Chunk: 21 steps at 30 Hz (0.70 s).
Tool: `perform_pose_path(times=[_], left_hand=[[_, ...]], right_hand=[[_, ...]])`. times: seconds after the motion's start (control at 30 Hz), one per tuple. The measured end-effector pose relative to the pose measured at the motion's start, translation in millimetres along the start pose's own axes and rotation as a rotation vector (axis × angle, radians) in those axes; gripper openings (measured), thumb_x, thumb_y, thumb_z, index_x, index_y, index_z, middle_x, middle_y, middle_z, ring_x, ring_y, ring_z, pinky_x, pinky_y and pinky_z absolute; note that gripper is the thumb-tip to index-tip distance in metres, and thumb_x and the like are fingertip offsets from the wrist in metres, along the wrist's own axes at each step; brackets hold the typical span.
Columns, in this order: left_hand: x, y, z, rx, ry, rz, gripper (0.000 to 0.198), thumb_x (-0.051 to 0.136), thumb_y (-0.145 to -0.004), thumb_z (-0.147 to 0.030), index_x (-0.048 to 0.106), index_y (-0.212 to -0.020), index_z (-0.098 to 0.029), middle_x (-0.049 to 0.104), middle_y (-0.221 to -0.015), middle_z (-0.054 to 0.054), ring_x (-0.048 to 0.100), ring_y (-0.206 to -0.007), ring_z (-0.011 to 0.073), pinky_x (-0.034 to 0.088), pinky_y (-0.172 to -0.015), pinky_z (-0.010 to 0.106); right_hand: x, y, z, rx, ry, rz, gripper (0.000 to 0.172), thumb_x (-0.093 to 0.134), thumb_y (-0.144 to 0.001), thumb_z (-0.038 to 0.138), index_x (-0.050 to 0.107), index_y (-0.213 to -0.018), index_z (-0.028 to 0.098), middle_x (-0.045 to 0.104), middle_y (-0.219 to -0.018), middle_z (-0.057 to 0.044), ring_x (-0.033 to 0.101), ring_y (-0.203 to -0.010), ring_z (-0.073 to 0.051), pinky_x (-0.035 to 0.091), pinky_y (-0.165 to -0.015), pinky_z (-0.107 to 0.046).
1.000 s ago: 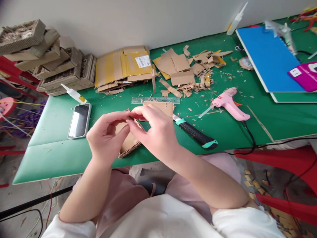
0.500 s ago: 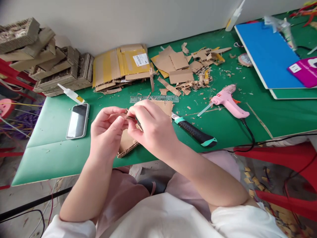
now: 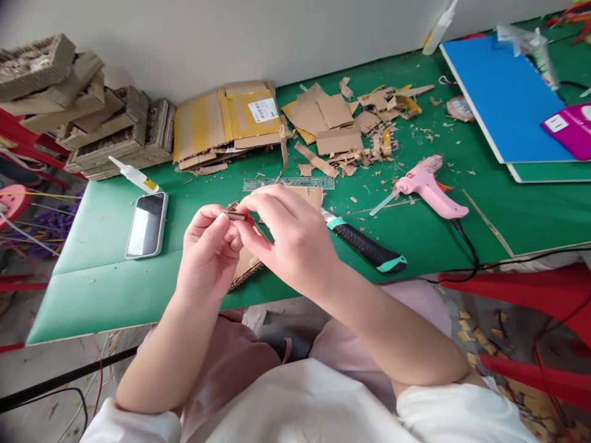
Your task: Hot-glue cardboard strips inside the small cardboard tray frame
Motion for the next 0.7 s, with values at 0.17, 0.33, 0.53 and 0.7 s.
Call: perform_pose_path(times=[0.17,0.33,0.53,0.7], left_hand=[[-4.1,2.0,-2.9,0.111,-0.206,0.036,0.024,0.076,-0.073,-0.037,0.068,-0.090,-0.023,0.074,-0.079,-0.002,0.071,-0.067,0.0124,0.063,-0.062,0.022],[-4.9,5.3,-6.5,0.237,-0.257,0.018,0.012,0.074,-0.076,-0.030,0.074,-0.086,-0.024,0.075,-0.082,-0.001,0.071,-0.069,0.0108,0.063,-0.066,0.021],[-1.3,9.1,-9.2,0.270,-0.228,0.034,0.011,0.072,-0.078,-0.020,0.075,-0.086,-0.026,0.075,-0.080,-0.004,0.071,-0.067,0.0080,0.062,-0.065,0.015],[-1.1,10.7,-10.8,0.289,-0.234,0.045,0.013,0.071,-0.078,-0.018,0.075,-0.085,-0.028,0.075,-0.081,-0.006,0.071,-0.066,0.0077,0.062,-0.065,0.014]], right_hand=[[-3.4,-1.2,-0.1,-0.007,-0.010,0.040,0.010,0.054,-0.085,0.015,0.056,-0.083,0.025,0.065,-0.082,-0.002,0.063,-0.083,-0.016,0.053,-0.074,-0.031],[-6.7,-2.6,0.3,0.102,-0.162,0.120,0.007,0.053,-0.086,0.016,0.056,-0.085,0.023,0.063,-0.085,-0.002,0.063,-0.085,-0.015,0.056,-0.075,-0.031],[-10.9,-2.8,1.1,0.111,-0.207,0.159,0.006,0.054,-0.085,0.015,0.055,-0.084,0.021,0.061,-0.084,-0.002,0.062,-0.083,-0.014,0.057,-0.074,-0.030],[-12.1,-3.3,3.3,0.065,-0.145,0.130,0.007,0.053,-0.086,0.014,0.054,-0.082,0.020,0.061,-0.080,-0.002,0.061,-0.079,-0.013,0.056,-0.071,-0.027]])
Point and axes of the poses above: each hand's wrist, its own y-axis away from the middle knuckle, its own x-axis out of the palm, z = x × y, the point moved 1 cm from there along -y, towards the middle knuckle
